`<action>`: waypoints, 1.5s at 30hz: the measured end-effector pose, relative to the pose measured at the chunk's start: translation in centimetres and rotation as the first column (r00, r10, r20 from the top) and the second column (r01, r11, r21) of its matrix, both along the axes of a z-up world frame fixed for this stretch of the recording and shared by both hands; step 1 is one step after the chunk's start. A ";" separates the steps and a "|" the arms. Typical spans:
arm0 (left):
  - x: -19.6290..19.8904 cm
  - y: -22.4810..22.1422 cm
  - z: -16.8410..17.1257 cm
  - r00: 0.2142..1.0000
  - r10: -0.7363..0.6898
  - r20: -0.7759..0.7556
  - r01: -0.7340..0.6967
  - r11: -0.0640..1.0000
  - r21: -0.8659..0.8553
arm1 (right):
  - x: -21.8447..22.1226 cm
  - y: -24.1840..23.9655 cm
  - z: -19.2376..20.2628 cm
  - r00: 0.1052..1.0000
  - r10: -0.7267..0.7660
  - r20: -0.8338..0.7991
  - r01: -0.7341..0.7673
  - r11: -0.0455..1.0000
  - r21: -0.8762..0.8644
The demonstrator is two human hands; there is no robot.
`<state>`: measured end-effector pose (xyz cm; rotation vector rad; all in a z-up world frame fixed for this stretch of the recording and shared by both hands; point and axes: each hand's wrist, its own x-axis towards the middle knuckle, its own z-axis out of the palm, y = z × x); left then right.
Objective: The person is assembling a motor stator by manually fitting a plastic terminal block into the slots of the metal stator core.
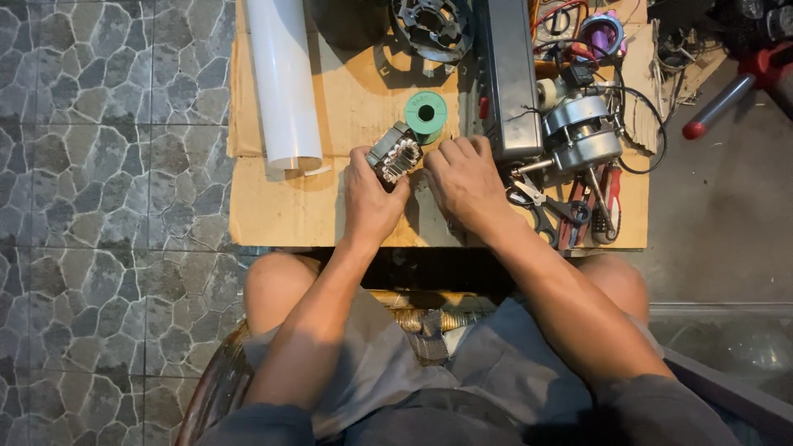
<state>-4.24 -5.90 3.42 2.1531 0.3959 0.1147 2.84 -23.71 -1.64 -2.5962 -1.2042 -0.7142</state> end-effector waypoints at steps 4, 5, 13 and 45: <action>-0.2 -0.2 0.1 0.999 -0.009 0.036 0.009 1.000 0.011 | -0.2 1.2 -0.9 0.998 -0.053 0.023 0.053 0.999 0.007; -0.2 -0.2 0.0 0.999 -0.008 0.037 0.008 1.000 0.011 | -0.2 1.3 -1.2 0.998 -0.053 0.024 0.052 0.999 0.007; -0.1 -0.4 -0.5 0.999 0.004 0.044 -0.006 0.999 0.049 | -1.3 2.1 -1.6 0.974 0.027 -0.225 0.030 0.969 0.245; -0.4 -0.5 0.0 0.998 -0.057 0.024 0.055 0.995 0.085 | -1.4 1.7 1.3 0.961 0.055 -0.272 0.022 0.962 0.273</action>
